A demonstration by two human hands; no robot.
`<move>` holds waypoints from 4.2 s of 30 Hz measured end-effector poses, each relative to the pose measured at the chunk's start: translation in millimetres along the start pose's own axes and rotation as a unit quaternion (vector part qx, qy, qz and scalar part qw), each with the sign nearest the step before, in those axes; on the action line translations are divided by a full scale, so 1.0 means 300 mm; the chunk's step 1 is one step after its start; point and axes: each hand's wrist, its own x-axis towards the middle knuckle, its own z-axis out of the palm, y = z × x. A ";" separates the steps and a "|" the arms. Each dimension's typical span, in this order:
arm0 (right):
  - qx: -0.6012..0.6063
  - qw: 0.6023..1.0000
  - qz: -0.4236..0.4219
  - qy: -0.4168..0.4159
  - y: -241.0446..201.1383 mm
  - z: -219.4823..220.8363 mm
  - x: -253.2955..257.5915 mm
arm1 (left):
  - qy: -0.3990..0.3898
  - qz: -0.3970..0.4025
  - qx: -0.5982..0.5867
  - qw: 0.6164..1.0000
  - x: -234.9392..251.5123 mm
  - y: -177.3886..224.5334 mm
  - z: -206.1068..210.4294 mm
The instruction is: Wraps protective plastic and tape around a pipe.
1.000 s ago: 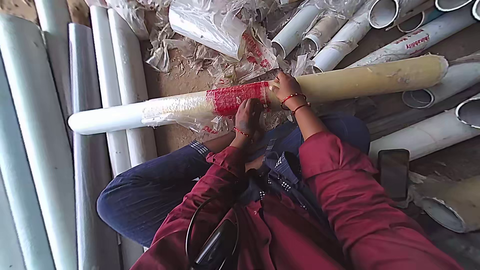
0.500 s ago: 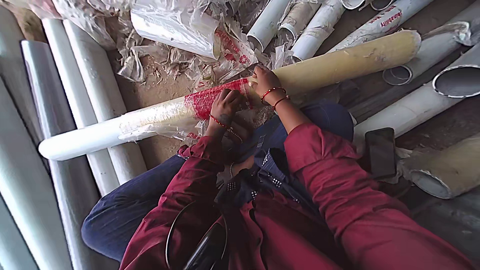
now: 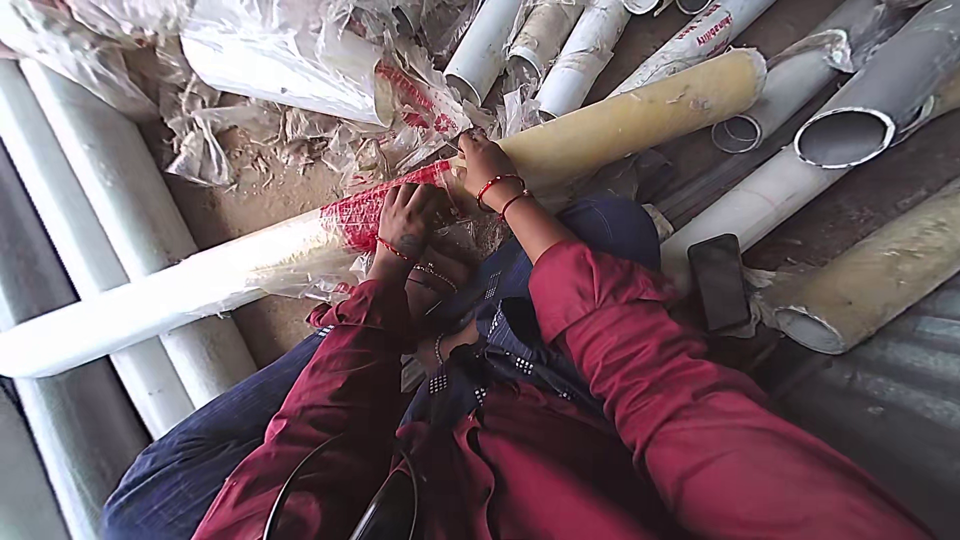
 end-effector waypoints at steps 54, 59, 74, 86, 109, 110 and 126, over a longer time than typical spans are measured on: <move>-0.003 1.000 0.012 -0.008 -0.011 -0.005 -0.019 | -0.132 -0.285 -0.185 0.931 0.040 0.031 -0.039; -0.004 1.000 0.007 0.003 0.003 -0.002 -0.020 | -0.055 -0.231 -0.068 0.969 0.020 0.048 0.020; 0.006 1.000 0.000 0.003 0.002 0.006 -0.024 | -0.083 -0.235 -0.201 0.947 0.001 0.010 -0.026; 0.000 1.000 0.015 -0.005 -0.003 -0.004 -0.024 | -0.076 -0.269 -0.153 0.948 0.020 0.045 0.000; -0.015 1.000 0.012 -0.001 -0.004 -0.007 -0.019 | -0.027 -0.258 -0.103 0.960 0.015 0.068 0.025; -0.013 1.000 0.011 0.000 -0.004 -0.007 -0.020 | -0.013 -0.245 -0.107 0.964 0.009 0.064 0.029; -0.013 1.000 0.010 0.009 -0.009 -0.010 -0.012 | 0.033 -0.609 -0.531 0.589 0.062 0.276 -0.028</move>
